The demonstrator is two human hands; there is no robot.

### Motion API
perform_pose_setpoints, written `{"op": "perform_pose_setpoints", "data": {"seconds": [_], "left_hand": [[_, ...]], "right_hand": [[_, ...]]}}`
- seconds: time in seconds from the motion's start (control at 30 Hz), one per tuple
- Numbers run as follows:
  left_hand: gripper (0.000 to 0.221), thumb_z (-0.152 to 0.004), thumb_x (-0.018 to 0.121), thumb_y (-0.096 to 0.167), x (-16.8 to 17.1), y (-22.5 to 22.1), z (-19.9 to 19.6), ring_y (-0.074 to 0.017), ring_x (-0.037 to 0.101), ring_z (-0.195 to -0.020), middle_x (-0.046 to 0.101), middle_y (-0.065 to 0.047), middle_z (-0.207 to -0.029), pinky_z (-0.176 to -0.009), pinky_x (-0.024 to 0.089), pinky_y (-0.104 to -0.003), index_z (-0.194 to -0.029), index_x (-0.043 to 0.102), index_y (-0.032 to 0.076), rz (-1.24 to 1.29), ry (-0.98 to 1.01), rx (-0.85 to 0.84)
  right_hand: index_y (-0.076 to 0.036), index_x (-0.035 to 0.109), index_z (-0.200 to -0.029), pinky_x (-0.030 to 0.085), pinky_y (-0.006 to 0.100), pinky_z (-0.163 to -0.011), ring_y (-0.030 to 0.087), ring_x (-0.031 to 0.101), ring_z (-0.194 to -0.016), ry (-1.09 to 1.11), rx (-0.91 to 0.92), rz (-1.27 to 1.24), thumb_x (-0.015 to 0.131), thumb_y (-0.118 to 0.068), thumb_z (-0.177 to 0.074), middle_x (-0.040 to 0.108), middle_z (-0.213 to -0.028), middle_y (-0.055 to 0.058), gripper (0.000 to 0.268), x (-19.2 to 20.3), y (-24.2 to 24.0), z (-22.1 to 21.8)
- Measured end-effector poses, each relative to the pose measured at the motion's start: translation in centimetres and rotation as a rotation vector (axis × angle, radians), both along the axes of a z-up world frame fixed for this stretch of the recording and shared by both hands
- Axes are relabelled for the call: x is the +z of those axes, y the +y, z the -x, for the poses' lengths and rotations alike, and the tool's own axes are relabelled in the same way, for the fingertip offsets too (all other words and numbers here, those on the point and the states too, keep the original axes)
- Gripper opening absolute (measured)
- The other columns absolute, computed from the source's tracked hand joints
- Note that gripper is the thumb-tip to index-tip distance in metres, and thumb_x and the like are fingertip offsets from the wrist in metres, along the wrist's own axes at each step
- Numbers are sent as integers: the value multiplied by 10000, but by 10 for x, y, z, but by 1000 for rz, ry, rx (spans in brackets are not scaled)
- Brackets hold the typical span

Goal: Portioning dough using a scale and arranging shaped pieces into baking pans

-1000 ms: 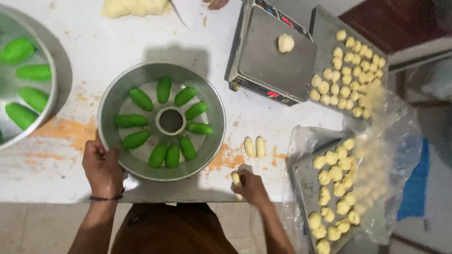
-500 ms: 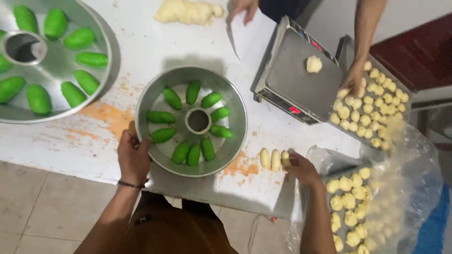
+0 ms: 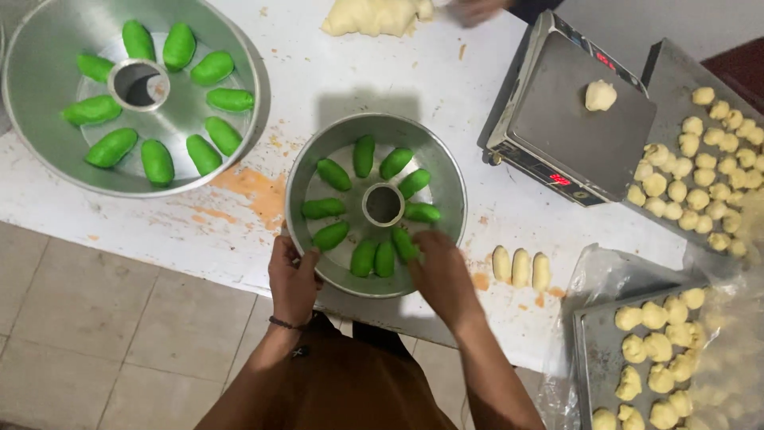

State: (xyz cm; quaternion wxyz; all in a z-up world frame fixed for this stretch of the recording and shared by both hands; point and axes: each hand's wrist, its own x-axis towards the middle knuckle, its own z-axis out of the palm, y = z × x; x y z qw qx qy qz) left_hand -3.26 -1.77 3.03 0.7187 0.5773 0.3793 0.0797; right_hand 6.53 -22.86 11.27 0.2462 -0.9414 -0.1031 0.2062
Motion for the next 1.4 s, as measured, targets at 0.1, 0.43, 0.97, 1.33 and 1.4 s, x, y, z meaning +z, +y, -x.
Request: {"op": "perform_pose_setpoints", "data": {"seconds": [0.1,0.43,0.97,1.33,1.4], "left_hand": [[138,-977,616,44,-6,1,2,-191,564,-416,536,-115,-689,-373,480,-319,-932,486,37,28,-42,-25],[127,-950,611,28,5,12,0,-172,520,-389,506,-114,-692,-369,438,-322,-912,490,26,68,-20,-54],[348,-871,592,-4,12,22,-7,-162,473,-536,498,-61,-784,-373,400,-355,-1206,614,90,-123,140,-104],[122,-923,673,103,-10,24,-6,-164,533,-678,566,-65,-757,-558,408,-353,-917,550,101,-141,59,-65],[160,-854,647,22,-11,27,-8,-153,563,-784,579,-32,-843,-681,457,-310,-927,546,123,-168,-85,-61]], "right_hand": [[-27,563,-1371,617,589,-834,510,681,-1083,63,161,204,715,-54,-784,623,-1258,271,607,-59,3,-19],[-11,731,-1116,544,571,-848,536,684,-1037,100,-343,40,683,-146,-794,723,-1026,295,353,36,-52,12],[15,535,-1027,396,552,-762,438,508,-848,-652,-177,300,580,-339,-1017,529,-904,211,357,-137,-103,71],[-113,640,-1230,538,422,-778,300,718,-967,321,-136,256,827,-201,-794,737,-1075,123,483,-64,-106,47],[-122,671,-1158,578,313,-929,194,701,-990,877,3,-88,742,-178,-828,722,-1052,39,342,-41,-111,29]]}}
